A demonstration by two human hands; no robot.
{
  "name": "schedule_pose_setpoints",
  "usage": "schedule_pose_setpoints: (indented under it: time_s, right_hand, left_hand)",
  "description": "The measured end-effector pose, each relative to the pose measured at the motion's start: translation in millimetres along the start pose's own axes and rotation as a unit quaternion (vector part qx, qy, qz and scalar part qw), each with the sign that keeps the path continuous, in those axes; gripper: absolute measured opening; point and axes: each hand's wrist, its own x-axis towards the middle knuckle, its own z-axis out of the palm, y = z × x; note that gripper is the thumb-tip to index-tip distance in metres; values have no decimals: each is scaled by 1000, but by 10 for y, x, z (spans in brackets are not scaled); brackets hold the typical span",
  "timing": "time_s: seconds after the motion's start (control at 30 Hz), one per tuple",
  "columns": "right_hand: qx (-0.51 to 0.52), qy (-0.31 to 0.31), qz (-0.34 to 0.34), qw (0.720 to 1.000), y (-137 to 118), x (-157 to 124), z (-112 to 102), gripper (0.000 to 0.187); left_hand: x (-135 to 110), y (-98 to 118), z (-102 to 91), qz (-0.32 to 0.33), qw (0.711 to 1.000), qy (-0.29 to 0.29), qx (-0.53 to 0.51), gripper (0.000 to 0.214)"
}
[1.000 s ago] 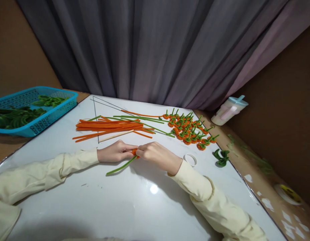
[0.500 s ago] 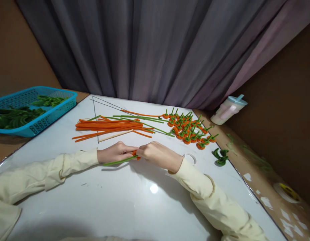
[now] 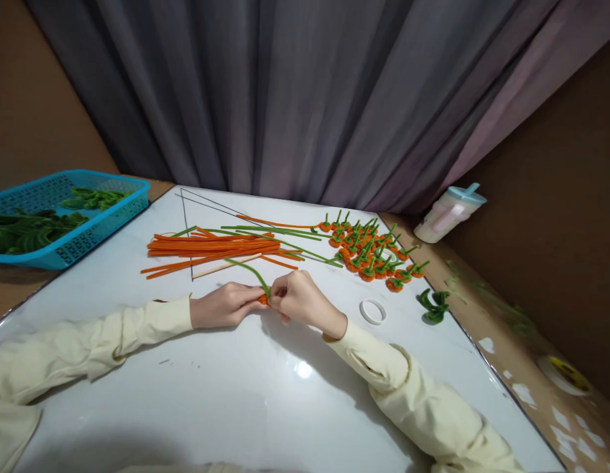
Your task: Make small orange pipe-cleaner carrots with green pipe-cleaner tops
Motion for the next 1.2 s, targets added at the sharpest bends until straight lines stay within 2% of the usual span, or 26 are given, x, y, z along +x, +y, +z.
schedule_pose_setpoints:
  time_s: [0.07, 0.13, 0.23, 0.3, 0.4, 0.5, 0.53, 0.6, 0.63, 0.7, 0.77, 0.87, 0.93, 1.0, 1.07, 1.13, 1.2]
  right_hand:
    - [105, 3, 54, 993, 18, 19, 4, 14]
    - [202, 5, 91, 975, 33, 36, 5, 11]
    - [310, 7, 133, 941, 54, 54, 9, 8]
    - [360, 13, 154, 920, 70, 63, 19, 5]
    - [375, 31, 150, 914, 91, 70, 30, 4]
    - [263, 59, 82, 960, 96, 58, 3, 12]
    - [194, 67, 41, 978, 94, 49, -16, 15]
    - [35, 78, -70, 994, 96, 27, -61, 17]
    - [-41, 80, -135, 987, 101, 17, -82, 18]
    - [-164, 84, -248, 951, 121, 1, -108, 22]
    - [-247, 82, -305, 916, 148, -6, -109, 27]
    - [-290, 83, -303, 904, 169, -7, -80, 28]
    - [-249, 95, -273, 924, 153, -7, -65, 25]
    - [-165, 89, -210, 960, 115, -10, -64, 22]
    - [-64, 64, -119, 989, 71, -12, -76, 20]
    - [47, 39, -34, 998, 40, -9, -87, 16]
    - [156, 24, 18, 987, 34, 2, -87, 13]
  left_hand:
    - [-6, 6, 12, 12, 1000, 16, 24, 22]
    - [-13, -10, 34, 49, 996, 56, 52, 24]
    - [-33, -75, 85, 129, 979, 126, 101, 41]
    - [-47, -118, 118, 160, 967, 153, 126, 50]
    - [-50, -124, 135, 131, 974, 156, 103, 49]
    - [-12, -47, 78, -6, 992, 115, -55, 45]
    - [9, -14, 42, -61, 984, 96, -135, 48]
    - [57, 38, -42, -151, 938, 61, -306, 54]
    - [79, 52, -82, -185, 906, 42, -379, 52]
    - [112, 51, -137, -222, 852, 15, -474, 49]
    - [123, 27, -150, -227, 828, 2, -512, 46]
    - [109, 0, -114, -219, 845, 13, -488, 41]
    - [91, 8, -89, -204, 872, 33, -445, 37]
    - [71, 28, -75, -179, 901, 43, -394, 34]
    - [52, 41, -63, -150, 935, 45, -319, 33]
    - [31, 34, -39, -104, 966, 61, -228, 34]
    - [9, 13, 1, -46, 982, 96, -155, 35]
